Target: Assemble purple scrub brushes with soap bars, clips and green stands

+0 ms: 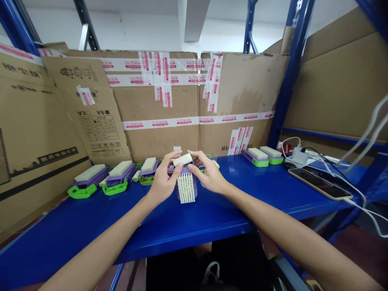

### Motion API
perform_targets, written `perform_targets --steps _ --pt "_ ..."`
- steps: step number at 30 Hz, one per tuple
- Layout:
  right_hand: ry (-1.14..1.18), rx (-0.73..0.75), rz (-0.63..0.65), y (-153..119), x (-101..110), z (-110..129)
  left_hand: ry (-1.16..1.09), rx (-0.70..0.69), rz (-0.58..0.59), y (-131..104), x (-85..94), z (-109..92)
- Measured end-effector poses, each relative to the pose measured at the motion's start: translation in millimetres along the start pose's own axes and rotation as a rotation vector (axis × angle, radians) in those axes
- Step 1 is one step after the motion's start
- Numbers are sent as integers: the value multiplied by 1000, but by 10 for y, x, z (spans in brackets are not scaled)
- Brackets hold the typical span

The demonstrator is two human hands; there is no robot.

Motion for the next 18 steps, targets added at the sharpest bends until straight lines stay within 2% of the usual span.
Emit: perform_targets --steps 9,18 --pt "-9 -3 20 14 7 -19 171 -117 7 56 27 -127" --pt "-7 -22 19 18 23 -24 191 -99 21 36 14 -161"
Point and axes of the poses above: each hand's wrist, its own y-axis towards the middle knuckle, its own x-axis out of the back of the hand, z = x × y, the point moved 2 cm from there along y, towards the middle knuckle, and after that the axes turned 10 degrees about z, right-handed, at the moved point
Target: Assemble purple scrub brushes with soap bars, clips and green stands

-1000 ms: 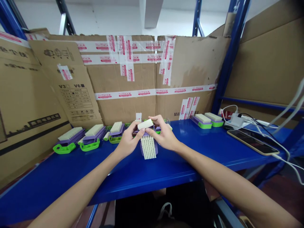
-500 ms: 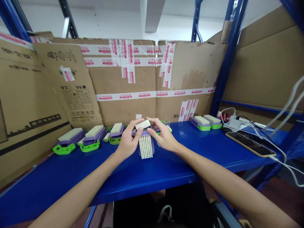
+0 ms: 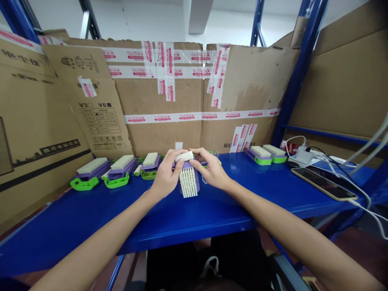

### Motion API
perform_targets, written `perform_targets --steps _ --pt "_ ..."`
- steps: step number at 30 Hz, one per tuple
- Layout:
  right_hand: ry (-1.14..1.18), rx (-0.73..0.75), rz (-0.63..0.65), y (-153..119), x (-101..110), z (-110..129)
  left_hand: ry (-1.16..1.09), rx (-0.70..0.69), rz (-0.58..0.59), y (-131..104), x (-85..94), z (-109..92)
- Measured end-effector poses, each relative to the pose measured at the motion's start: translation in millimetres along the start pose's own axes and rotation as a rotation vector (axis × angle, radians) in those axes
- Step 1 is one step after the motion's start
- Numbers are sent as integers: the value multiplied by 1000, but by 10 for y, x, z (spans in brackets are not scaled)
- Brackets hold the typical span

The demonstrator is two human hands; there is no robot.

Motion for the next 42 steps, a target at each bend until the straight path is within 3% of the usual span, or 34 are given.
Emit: perform_targets --steps 8,17,26,42 --pt "32 -27 -5 -12 -37 -21 -60 27 9 17 2 16" --pt "20 -9 0 -24 -83 -24 -232 152 78 -15 -21 109" --pt "3 6 -7 -9 -86 -18 -197 203 86 -40 -41 184" --pt "35 -72 -41 40 -108 -76 -128 194 95 -34 -37 133"
Point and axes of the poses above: each hand's wrist, its own y-axis towards the middle knuckle, its own x-axis out of the back of the hand, z = x × y, the point moved 2 cm from there along y, towards the middle knuckle, and after that the axes turned 10 degrees about z, right-handed, at the moved point
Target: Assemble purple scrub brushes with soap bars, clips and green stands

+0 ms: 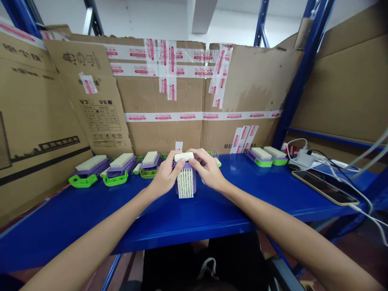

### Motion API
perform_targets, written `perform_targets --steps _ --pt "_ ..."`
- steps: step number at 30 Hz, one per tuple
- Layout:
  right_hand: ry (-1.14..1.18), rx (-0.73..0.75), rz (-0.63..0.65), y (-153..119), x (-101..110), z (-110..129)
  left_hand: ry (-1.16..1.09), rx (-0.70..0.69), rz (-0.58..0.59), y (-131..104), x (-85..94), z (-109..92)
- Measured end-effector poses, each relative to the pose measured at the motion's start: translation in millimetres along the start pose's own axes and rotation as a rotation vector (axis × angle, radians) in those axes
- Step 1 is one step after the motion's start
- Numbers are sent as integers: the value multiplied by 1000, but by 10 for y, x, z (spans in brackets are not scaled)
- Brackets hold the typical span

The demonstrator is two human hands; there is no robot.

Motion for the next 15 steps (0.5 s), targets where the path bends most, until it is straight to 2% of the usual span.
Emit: perform_targets --steps 15 --pt "-148 86 120 3 38 21 -32 -11 10 27 7 54"
Point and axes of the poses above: each hand's wrist, its own y-axis towards the middle knuckle, its own x-axis out of the back of the hand, z = x × y, the point moved 2 cm from there along y, towards the middle knuckle, and after that the axes turned 10 degrees about z, right-handed, at the moved point
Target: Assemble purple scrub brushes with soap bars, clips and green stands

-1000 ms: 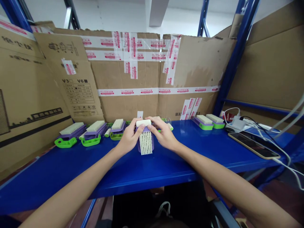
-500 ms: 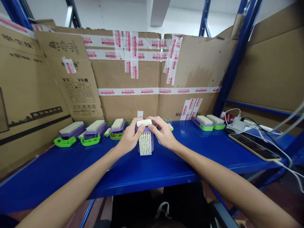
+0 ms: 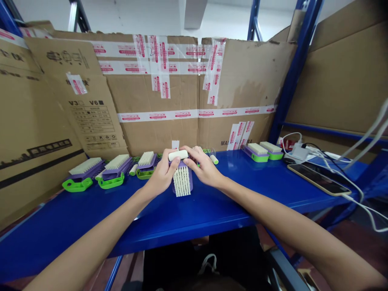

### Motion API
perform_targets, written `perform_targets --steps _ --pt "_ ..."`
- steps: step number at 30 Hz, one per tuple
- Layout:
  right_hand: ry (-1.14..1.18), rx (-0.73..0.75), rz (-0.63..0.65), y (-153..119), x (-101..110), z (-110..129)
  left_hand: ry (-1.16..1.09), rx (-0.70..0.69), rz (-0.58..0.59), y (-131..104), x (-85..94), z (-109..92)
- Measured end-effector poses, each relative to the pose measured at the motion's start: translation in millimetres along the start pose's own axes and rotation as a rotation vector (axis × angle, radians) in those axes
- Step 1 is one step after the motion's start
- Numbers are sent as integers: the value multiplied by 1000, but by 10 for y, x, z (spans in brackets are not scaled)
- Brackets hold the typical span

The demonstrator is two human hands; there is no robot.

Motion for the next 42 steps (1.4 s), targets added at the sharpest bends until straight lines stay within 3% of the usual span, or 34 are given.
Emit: perform_targets --steps 18,26,33,42 --pt "-69 -47 -5 0 -24 -2 -18 29 -17 -6 -23 41" --pt "56 -28 -82 -72 -85 -35 -99 58 -3 8 -17 52" --pt "127 -59 -74 -110 -92 -10 -211 58 -25 13 -31 57" --pt "-14 44 -57 -82 -35 22 -251 41 -72 34 -13 2"
Point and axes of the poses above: each hand's wrist, its own y-axis towards the middle knuckle, its own x-axis out of the back of the hand, z = x × y, the point moved 2 cm from there along y, towards the middle knuckle, and after that the axes turned 10 degrees about z, right-handed, at the moved point
